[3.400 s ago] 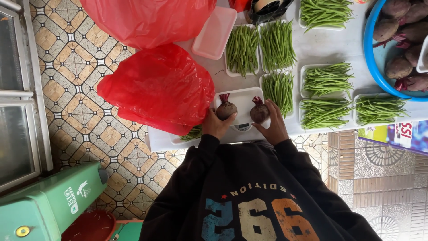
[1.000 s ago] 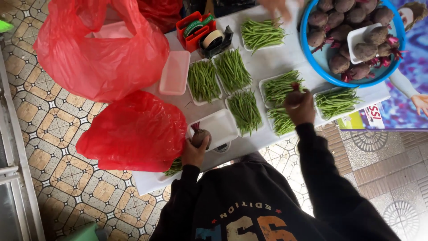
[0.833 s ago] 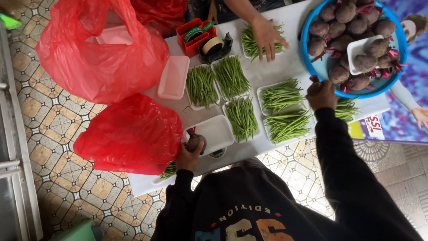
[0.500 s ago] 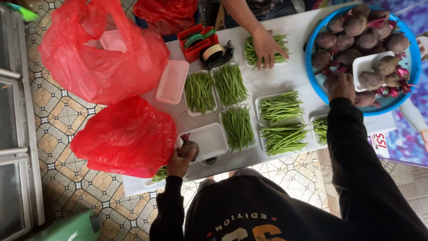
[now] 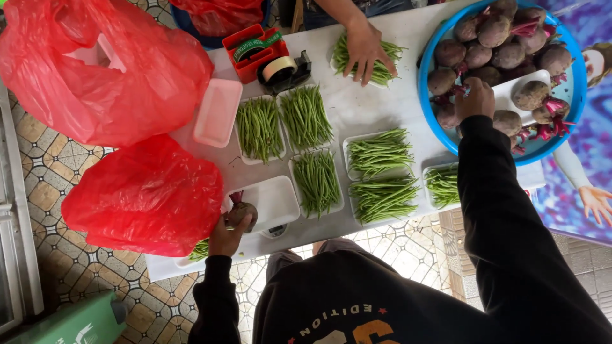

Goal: Weighing beets on a digital scale and placing them into foam trays for packaging.

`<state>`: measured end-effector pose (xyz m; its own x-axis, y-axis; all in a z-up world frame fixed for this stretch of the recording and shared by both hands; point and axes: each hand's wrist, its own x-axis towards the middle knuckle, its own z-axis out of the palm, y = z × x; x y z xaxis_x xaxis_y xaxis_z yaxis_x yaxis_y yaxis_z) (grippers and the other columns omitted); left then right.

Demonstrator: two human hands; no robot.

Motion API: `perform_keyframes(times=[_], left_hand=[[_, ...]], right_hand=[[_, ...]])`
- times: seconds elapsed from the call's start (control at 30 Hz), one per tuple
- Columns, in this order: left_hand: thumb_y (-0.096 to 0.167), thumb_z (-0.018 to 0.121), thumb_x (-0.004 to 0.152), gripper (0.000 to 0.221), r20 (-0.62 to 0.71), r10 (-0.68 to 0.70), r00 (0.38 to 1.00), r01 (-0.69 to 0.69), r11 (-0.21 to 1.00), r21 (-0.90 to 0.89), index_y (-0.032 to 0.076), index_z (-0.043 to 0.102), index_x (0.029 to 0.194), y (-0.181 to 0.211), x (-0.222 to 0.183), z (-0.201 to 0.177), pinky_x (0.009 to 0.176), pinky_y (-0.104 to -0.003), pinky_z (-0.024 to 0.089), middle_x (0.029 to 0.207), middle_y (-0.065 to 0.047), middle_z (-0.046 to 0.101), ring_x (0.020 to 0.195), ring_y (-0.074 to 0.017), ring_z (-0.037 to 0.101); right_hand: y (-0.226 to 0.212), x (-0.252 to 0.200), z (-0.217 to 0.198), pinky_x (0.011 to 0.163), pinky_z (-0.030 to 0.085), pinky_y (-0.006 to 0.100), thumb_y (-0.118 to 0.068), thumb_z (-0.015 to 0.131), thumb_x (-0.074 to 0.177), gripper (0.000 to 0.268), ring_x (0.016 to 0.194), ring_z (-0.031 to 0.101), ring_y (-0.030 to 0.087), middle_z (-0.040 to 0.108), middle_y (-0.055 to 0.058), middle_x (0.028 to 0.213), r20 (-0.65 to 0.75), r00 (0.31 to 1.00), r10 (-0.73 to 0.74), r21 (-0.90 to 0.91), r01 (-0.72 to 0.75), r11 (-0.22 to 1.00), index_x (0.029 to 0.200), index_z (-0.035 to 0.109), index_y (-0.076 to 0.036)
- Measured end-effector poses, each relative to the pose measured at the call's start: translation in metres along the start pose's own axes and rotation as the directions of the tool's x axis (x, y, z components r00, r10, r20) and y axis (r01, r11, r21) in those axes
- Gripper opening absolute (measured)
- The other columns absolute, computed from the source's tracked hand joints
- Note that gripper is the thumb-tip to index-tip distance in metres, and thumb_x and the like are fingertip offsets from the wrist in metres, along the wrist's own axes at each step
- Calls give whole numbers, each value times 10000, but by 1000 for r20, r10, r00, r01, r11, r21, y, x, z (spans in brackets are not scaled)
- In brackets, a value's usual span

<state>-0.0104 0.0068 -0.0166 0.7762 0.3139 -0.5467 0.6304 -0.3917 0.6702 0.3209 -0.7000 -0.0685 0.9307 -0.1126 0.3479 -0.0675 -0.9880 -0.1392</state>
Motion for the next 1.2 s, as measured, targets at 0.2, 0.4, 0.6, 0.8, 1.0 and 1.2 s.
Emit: perform_keyframes(times=[0.2, 0.4, 0.6, 0.8, 1.0, 1.2], left_hand=[[641, 817, 809, 887, 19, -25, 1000, 24, 999, 29, 15, 571, 1387, -1, 1, 1, 1110, -468, 489, 1373, -230, 616, 1306, -343, 587], [707, 787, 802, 886, 4, -76, 997, 76, 994, 82, 67, 597, 1385, 15, -6, -1, 1132, -432, 470, 1383, -173, 641, 1323, -286, 589], [661, 787, 826, 890, 25, -74, 997, 71, 994, 78, 8, 587, 1396, 36, -11, -6, 1124, -462, 477, 1401, -220, 623, 1333, -322, 580], [450, 729, 806, 701, 43, -137, 990, 139, 989, -57, 44, 585, 1359, 61, -19, -11, 1016, -476, 535, 1344, -154, 669, 1273, -359, 616], [478, 715, 813, 740, 71, -185, 980, 185, 983, -1, 34, 575, 1389, 67, -16, -14, 1067, -464, 503, 1393, -153, 647, 1309, -350, 594], [504, 713, 801, 757, 76, -183, 980, 182, 983, 15, 29, 582, 1376, 64, -16, -16, 1051, -466, 513, 1386, -158, 655, 1296, -351, 607]], right_hand=[[-9, -5, -13, 797, 573, 540, -186, 792, 842, 297, 911, 689, 438, 683, 166, 973, -35, 999, -19, 61, 21, 998, 1130, 751, -123], [-68, -87, -61, 831, 573, 414, -137, 698, 975, 102, 906, 693, 341, 697, 116, 928, -268, 944, -192, 104, 226, 968, 1051, 764, -121], [-51, -178, -78, 830, 570, 392, -101, 760, 907, 136, 869, 712, 302, 738, 56, 952, -327, 942, -78, 178, 142, 974, 1032, 783, -149], [-10, -220, -100, 626, 569, 365, -54, 667, 988, 112, 699, 708, 253, 756, 110, 843, -227, 935, 272, 214, -225, 951, 1006, 778, -53], [10, -174, -132, 573, 540, 310, -156, 627, 923, 582, 576, 605, 145, 733, 146, 833, 424, 636, 645, 472, -763, 442, 1495, 547, -85], [-16, -116, -175, 525, 502, 318, -258, 638, 883, 852, 565, 574, 157, 729, 151, 903, 500, 579, 644, 429, -812, 396, 1647, 286, -127]])
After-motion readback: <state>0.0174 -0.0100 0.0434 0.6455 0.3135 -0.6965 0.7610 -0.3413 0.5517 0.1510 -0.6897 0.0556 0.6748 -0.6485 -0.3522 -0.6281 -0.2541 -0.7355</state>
